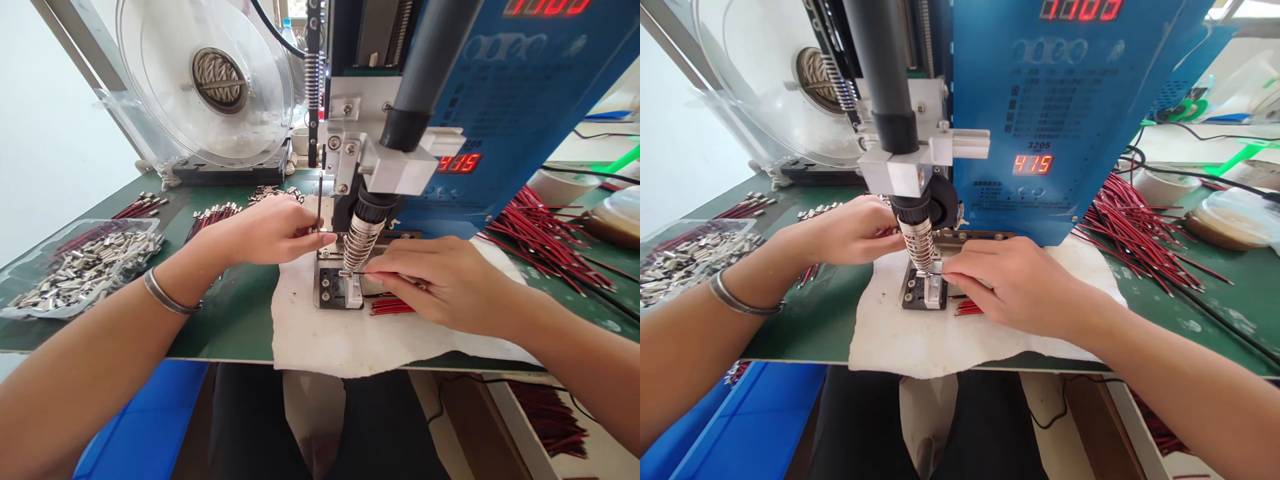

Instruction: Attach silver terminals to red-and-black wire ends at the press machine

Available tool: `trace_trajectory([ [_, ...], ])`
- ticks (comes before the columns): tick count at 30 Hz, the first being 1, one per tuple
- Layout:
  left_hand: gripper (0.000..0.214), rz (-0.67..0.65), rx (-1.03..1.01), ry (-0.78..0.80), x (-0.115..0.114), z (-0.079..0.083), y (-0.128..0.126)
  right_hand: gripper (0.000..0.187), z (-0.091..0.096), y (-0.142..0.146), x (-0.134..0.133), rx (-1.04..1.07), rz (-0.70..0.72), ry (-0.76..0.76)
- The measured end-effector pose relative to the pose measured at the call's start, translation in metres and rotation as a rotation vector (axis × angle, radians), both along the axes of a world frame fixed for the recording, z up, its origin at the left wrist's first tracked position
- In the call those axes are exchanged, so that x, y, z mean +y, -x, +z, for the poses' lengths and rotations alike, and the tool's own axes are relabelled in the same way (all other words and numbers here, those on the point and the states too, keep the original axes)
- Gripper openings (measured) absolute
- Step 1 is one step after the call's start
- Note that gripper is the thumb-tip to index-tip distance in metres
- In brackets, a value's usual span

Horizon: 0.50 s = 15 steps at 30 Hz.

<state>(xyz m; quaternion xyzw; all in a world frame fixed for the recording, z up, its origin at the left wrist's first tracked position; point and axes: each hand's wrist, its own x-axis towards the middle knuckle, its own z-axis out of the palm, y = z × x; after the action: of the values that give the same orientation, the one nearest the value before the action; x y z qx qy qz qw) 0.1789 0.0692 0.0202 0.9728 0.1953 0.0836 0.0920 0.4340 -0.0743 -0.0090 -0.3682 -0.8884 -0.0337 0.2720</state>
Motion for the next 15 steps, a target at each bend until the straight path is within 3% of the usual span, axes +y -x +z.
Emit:
trace_trajectory([
  [15,0.045,-0.021,0.008,0.003,0.0001,-0.0015,0.0006,0.028,-0.0021,0.0001,-0.0004,-0.001,0.001,-0.004],
])
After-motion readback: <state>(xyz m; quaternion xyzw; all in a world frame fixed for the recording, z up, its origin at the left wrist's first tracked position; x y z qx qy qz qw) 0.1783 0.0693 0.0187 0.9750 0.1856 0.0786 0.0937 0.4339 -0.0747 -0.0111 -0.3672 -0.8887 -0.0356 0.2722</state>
